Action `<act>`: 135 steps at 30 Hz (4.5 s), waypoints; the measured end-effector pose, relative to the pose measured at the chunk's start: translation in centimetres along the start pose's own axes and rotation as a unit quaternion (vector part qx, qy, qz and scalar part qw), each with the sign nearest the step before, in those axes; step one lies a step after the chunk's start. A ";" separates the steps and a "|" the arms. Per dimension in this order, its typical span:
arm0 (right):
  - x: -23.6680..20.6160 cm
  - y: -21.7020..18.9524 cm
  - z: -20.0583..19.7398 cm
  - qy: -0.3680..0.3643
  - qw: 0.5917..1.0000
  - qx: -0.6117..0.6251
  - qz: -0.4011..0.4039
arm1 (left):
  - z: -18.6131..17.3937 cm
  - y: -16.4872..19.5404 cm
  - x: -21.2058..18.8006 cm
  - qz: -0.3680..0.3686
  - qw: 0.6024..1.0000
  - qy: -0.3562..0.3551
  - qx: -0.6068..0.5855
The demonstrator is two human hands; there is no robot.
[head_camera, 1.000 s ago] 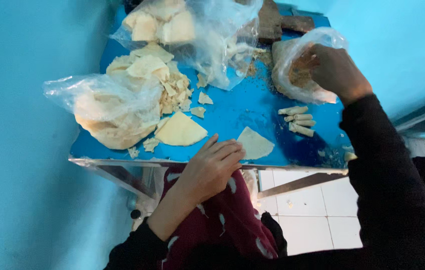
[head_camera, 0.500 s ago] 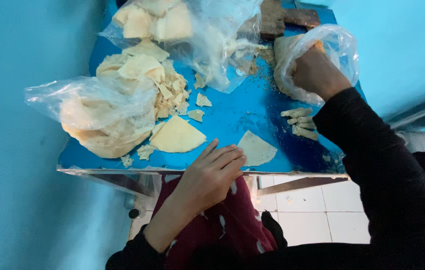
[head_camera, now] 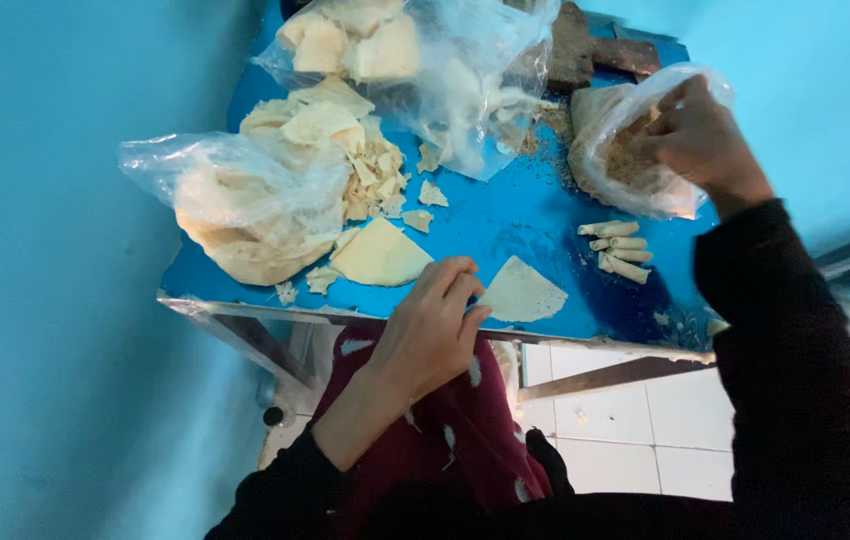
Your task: The person sits at a blue table with plastic bags of pale sheet food and a bag of brown powder. They tear small pieces from the flat sheets by hand, roll each piece between their fingers into a tight cylinder, and set the finished rolls in a pile on the table, repeating this cycle throughout the episode.
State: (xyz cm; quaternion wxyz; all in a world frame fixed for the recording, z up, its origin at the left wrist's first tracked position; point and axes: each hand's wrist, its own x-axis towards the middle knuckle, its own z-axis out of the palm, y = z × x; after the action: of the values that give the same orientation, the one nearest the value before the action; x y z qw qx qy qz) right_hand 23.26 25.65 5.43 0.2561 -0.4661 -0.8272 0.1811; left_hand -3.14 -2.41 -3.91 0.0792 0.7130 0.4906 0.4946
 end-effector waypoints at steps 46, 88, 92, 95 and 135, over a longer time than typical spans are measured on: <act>-18.4 -10.2 7.3 -0.069 0.983 0.085 -0.148 | 3.0 1.7 -0.7 -0.026 0.999 -0.035 -0.007; -13.2 -8.9 6.9 -0.177 0.975 0.122 -0.065 | 4.9 -2.7 5.0 -0.012 0.992 -0.112 0.056; -12.8 -9.2 7.1 -0.158 0.970 0.154 -0.104 | 4.2 -3.5 6.9 -0.113 0.971 -0.210 0.033; -14.6 -9.4 7.8 -0.092 0.982 0.040 -0.158 | 4.6 -2.4 5.3 -0.032 0.982 -0.139 0.125; -15.6 -10.3 8.3 0.048 0.967 -0.087 -0.236 | 2.2 1.5 3.5 -0.008 0.910 -0.008 0.414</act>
State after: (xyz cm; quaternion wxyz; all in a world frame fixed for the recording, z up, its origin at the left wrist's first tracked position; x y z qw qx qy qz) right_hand 18.13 6.50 0.35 0.2896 -0.2863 -0.9131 0.0202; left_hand -0.34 0.37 -1.91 -0.2151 0.6819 0.6565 0.2405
